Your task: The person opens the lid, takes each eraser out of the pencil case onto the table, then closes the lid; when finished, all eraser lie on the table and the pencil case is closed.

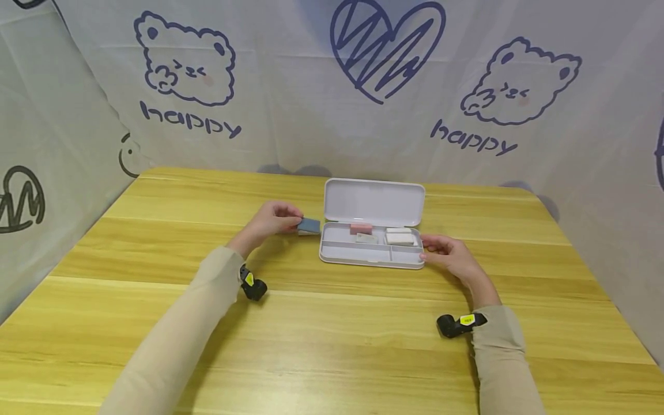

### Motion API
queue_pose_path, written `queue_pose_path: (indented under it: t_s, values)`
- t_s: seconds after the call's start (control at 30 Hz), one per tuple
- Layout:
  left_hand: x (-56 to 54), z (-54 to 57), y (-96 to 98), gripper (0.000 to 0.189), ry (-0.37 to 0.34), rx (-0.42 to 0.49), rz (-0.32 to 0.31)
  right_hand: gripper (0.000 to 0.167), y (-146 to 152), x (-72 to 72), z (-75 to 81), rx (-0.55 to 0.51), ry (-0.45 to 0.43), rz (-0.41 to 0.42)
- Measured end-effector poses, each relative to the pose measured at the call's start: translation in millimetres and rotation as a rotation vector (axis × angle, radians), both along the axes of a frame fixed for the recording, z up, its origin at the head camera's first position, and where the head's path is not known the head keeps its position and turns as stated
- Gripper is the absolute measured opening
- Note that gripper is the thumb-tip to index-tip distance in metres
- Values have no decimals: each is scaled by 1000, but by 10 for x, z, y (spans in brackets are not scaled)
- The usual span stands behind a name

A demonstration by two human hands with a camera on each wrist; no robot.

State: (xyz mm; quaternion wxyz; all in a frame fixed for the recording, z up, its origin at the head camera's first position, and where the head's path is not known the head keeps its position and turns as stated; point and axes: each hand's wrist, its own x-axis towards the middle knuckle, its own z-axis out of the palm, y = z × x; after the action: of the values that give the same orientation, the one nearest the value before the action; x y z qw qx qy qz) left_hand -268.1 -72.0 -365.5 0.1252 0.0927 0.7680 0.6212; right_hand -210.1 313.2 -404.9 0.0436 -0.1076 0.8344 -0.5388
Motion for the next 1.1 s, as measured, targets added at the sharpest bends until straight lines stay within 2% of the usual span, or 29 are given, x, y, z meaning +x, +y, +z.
queue_pose_path:
  t_s: [0.23,0.4,0.57,0.8,0.93,1.1]
  values:
    - [27,-16,-55,15,-12,-92,7,48,2,-1,-6,-5,11,4]
    - [24,-42,-67,14,-52,-149,-32,48,1,5,-3,-7,10,5]
    - [30,-51,-77,14,-92,-159,-87,48,-4,9,4,-3,7,3]
    - [59,-24,-100,17,-184,-118,-142,49,7,6,8,4,-10,-2]
    - [68,7,-115,19,-205,-138,-163,49,13,3,8,7,-10,0]
    - [65,42,-133,19,-196,-168,-176,48,12,1,8,6,-2,5]
